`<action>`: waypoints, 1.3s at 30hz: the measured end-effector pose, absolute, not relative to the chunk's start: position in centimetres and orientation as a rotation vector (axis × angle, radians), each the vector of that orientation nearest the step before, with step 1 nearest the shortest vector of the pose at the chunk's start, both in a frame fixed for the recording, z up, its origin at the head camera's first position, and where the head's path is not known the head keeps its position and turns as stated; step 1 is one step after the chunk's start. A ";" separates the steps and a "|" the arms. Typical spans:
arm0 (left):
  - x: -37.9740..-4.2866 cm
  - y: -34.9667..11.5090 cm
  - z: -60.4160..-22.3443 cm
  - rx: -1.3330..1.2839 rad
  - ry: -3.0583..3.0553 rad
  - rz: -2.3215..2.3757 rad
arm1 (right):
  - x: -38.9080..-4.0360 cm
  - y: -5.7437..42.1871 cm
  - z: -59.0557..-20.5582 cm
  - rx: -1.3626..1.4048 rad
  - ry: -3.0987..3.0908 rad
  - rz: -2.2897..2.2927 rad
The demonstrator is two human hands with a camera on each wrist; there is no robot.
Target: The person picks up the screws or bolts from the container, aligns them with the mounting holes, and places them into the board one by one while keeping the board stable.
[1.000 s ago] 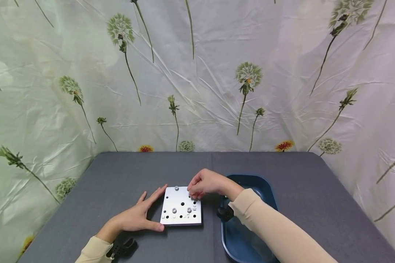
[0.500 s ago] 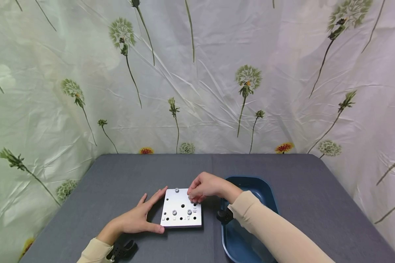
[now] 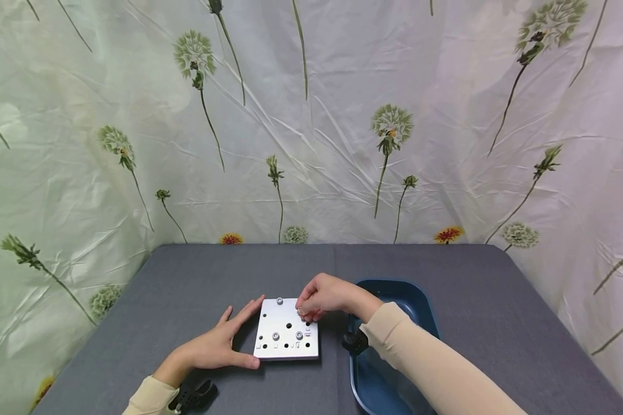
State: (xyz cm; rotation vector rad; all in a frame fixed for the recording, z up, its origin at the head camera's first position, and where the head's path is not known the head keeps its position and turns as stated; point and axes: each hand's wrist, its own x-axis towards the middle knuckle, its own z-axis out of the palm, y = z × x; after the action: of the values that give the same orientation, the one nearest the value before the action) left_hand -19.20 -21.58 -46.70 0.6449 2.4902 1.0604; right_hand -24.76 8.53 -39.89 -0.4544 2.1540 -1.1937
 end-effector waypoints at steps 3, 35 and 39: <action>-19.2 -21.6 -46.7 0.639 2.492 1.056 | -24.8 8.5 -39.9 -0.462 2.150 -1.194; -19.4 -21.6 -46.9 0.654 2.487 1.066 | -25.0 8.7 -39.9 -0.465 2.148 -1.187; -19.4 -21.5 -47.0 0.649 2.486 1.064 | -25.0 8.7 -39.9 -0.464 2.150 -1.185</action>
State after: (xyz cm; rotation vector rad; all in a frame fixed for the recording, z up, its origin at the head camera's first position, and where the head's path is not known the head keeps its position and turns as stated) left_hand -19.42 -21.54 -47.01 0.6492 2.4862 1.0639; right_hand -24.99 8.68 -39.88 -0.4640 2.1498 -1.1855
